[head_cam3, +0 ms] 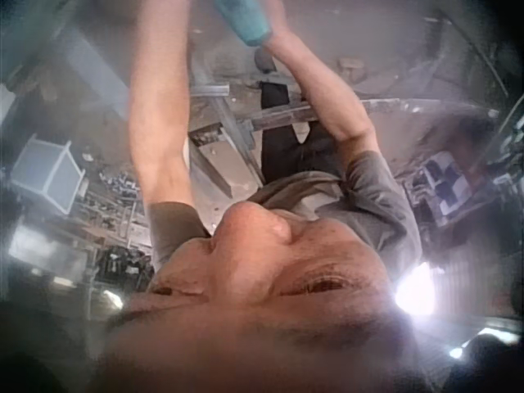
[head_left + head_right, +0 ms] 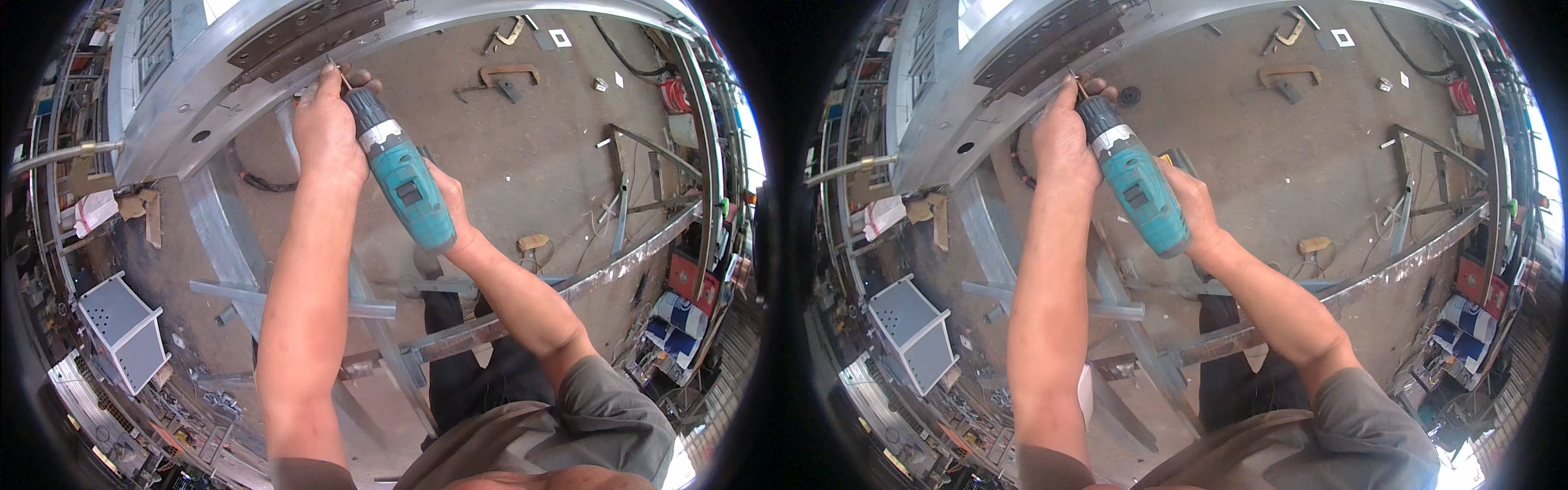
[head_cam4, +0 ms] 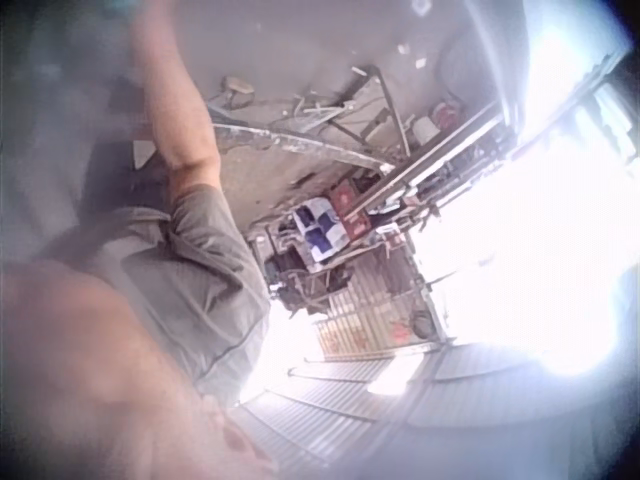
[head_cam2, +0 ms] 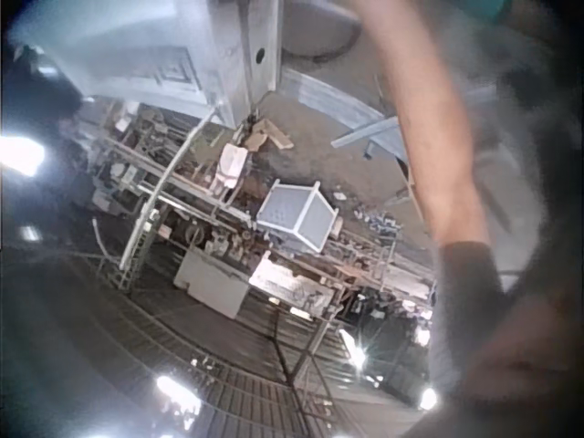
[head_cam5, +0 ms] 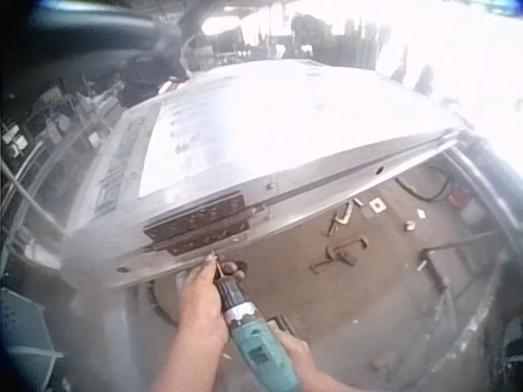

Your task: The person uses a cordless drill to drive screws into a metal frame structure. They repeatedly pick screws from a box, position them, and tighten them into the frame while standing in a workshop.

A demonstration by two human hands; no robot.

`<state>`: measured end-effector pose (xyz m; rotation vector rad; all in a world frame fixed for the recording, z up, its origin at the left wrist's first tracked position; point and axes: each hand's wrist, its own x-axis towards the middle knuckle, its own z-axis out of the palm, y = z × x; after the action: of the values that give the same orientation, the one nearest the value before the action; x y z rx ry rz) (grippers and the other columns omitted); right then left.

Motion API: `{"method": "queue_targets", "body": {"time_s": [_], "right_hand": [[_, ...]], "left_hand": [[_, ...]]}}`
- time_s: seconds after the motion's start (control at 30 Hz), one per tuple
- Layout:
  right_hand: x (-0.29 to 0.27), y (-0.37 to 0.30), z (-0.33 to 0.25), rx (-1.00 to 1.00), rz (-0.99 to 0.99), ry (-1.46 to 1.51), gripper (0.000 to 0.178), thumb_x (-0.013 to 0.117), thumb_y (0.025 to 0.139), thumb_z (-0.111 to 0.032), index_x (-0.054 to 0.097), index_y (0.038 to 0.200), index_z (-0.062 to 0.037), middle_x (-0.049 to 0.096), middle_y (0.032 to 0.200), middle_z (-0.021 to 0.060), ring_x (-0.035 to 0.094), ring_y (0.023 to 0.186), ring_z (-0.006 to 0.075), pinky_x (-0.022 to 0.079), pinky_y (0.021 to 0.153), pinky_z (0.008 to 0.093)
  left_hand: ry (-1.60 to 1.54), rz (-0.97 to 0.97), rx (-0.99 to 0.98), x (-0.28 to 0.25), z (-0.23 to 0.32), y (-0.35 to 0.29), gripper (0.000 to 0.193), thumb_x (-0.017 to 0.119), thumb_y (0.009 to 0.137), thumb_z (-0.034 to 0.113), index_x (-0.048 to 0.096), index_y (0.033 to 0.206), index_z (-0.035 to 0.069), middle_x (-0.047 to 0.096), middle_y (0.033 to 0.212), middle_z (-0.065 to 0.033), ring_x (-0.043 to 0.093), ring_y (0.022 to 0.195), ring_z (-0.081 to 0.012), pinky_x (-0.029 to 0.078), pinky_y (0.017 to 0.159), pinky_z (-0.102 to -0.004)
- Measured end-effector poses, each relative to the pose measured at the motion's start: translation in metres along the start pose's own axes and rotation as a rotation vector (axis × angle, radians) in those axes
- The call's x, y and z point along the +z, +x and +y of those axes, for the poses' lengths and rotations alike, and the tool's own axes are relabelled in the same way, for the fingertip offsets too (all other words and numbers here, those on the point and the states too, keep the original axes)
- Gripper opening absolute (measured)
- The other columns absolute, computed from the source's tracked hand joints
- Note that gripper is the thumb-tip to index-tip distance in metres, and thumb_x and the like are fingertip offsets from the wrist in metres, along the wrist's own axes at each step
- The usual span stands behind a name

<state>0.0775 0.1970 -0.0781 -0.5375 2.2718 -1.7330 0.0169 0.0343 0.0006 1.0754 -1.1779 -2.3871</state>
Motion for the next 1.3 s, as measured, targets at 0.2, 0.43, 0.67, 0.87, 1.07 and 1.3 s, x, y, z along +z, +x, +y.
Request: {"method": "queue_targets", "body": {"time_s": [0.2, 0.43, 0.67, 0.87, 1.07, 1.3], "right_hand": [[0.012, 0.009, 0.013, 0.023, 0.020, 0.059, 0.045, 0.078, 0.080, -0.006, 0.066, 0.123, 0.0016, 0.074, 0.110, 0.0182, 0.074, 0.098, 0.0307, 0.058, 0.085, 0.0368], [0.010, 0.014, 0.012, -0.078, 0.026, -0.015, 0.046, 0.079, 0.077, -0.007, 0.067, 0.121, 0.0019, 0.074, 0.103, 0.0183, 0.074, 0.093, 0.0321, 0.058, 0.082, 0.0380], [0.015, 0.016, 0.011, -0.091, 0.034, -0.052, 0.046, 0.079, 0.077, -0.009, 0.067, 0.121, 0.0013, 0.074, 0.103, 0.0187, 0.074, 0.093, 0.0333, 0.058, 0.081, 0.0387], [0.018, 0.013, 0.010, -0.062, 0.047, -0.022, 0.050, 0.080, 0.077, -0.011, 0.066, 0.124, 0.0013, 0.074, 0.105, 0.0194, 0.074, 0.095, 0.0342, 0.058, 0.083, 0.0392], [0.024, 0.011, 0.015, -0.078, 0.060, -0.016, 0.053, 0.081, 0.077, -0.012, 0.065, 0.125, 0.0020, 0.074, 0.108, 0.0201, 0.074, 0.098, 0.0349, 0.058, 0.085, 0.0401], [0.026, 0.009, 0.018, -0.102, 0.042, -0.069, 0.056, 0.083, 0.076, -0.013, 0.064, 0.126, 0.0025, 0.074, 0.109, 0.0201, 0.074, 0.098, 0.0342, 0.058, 0.087, 0.0398]], "left_hand": [[0.006, 0.010, 0.034, -0.001, -0.002, 0.010, 0.023, 0.055, 0.107, 0.024, 0.061, 0.107, 0.002, 0.069, 0.089, -0.0106, 0.069, 0.078, -0.0224, 0.055, 0.071, -0.0332], [-0.022, -0.011, 0.050, -0.003, -0.002, 0.010, 0.021, 0.057, 0.107, 0.023, 0.063, 0.107, 0.002, 0.069, 0.088, -0.0100, 0.070, 0.078, -0.0220, 0.054, 0.072, -0.0324], [-0.015, -0.025, 0.064, -0.004, -0.002, 0.014, 0.021, 0.059, 0.106, 0.022, 0.064, 0.106, 0.002, 0.069, 0.089, -0.0110, 0.070, 0.077, -0.0219, 0.055, 0.071, -0.0315], [-0.008, -0.036, 0.059, -0.004, 0.000, 0.015, 0.019, 0.059, 0.105, 0.021, 0.063, 0.106, 0.002, 0.069, 0.089, -0.0111, 0.070, 0.077, -0.0222, 0.055, 0.071, -0.0316], [0.017, -0.044, 0.065, -0.004, 0.003, 0.013, 0.018, 0.059, 0.105, 0.020, 0.064, 0.106, 0.003, 0.070, 0.088, -0.0111, 0.070, 0.076, -0.0224, 0.055, 0.071, -0.0318], [0.015, -0.052, 0.076, -0.005, 0.002, 0.014, 0.018, 0.060, 0.105, 0.020, 0.064, 0.105, 0.003, 0.070, 0.086, -0.0107, 0.071, 0.076, -0.0225, 0.055, 0.071, -0.0318]]}}
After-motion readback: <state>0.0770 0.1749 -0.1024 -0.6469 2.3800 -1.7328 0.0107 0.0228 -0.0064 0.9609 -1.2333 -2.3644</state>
